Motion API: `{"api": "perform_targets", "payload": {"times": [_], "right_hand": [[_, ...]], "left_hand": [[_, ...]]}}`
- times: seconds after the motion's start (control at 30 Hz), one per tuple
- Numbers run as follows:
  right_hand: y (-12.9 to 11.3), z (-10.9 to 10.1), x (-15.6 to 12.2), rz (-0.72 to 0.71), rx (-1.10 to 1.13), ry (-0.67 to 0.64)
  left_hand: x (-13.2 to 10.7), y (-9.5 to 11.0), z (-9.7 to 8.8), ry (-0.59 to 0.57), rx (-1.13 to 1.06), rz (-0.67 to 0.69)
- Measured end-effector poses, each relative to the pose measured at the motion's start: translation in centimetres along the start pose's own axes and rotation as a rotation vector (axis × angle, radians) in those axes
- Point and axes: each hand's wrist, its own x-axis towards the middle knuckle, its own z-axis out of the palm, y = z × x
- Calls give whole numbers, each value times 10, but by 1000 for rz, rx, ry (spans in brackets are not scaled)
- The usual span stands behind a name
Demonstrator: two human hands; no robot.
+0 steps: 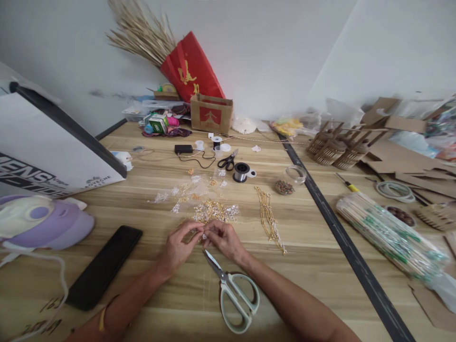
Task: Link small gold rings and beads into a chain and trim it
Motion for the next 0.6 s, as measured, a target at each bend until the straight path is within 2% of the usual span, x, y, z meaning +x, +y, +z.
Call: {"api": "perform_targets", "payload": {"times": [0.2,0.6], "right_hand": [[0,0,-2,-38,-48,-4],[-3,0,-3,-50,-44,-7]], "left_hand": [[-1,1,1,0,-31,-47],[-2,-5,3,47,-40,-52]]}}
